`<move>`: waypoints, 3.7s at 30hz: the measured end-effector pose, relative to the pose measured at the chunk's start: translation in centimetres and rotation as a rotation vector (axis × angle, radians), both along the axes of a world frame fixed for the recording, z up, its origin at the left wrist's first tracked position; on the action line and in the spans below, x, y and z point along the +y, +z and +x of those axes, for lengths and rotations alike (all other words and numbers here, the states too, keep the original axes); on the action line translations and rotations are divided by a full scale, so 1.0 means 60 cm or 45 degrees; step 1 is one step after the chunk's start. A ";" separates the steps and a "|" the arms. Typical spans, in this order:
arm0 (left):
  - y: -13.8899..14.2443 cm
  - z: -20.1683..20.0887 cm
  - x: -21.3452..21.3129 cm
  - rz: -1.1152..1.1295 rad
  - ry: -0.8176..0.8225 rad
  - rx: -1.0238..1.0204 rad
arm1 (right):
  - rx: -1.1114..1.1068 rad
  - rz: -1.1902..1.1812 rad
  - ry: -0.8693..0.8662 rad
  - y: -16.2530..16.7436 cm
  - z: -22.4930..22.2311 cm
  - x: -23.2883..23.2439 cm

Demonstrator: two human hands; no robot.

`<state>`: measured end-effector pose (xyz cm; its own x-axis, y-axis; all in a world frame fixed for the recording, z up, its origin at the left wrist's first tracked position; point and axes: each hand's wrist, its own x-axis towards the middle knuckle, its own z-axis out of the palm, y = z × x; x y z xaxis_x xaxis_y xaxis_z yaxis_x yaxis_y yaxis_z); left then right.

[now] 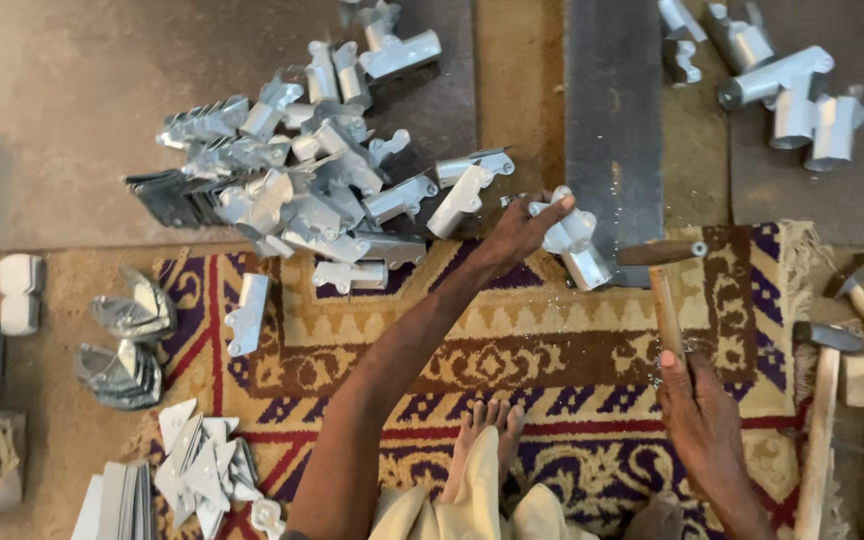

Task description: The person sits on the floor and hammers aluminum cast fittings one at a time against a steel block, repositioning each piece to shape it, then tosses the finished piece onto a growing pile of completed castings.

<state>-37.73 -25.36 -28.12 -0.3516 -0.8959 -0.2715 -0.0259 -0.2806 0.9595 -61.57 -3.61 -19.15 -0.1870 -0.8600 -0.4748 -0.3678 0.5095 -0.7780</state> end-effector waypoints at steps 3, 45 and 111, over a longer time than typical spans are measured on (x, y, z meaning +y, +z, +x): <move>0.013 0.013 0.012 0.093 0.047 0.079 | -0.369 0.129 -0.179 -0.037 0.014 0.002; -0.045 -0.038 -0.052 0.242 0.278 0.122 | 0.184 -0.088 0.150 -0.016 -0.032 -0.030; -0.019 0.069 0.000 -1.022 -0.116 -1.407 | -1.338 -0.912 -0.223 -0.082 -0.264 -0.357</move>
<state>-33.58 -25.36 -29.24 -0.3582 -0.9243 0.1315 -0.8657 0.3816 0.3239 -77.43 -25.06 -24.06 -0.1421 -0.9854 0.0934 0.6158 -0.1619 -0.7711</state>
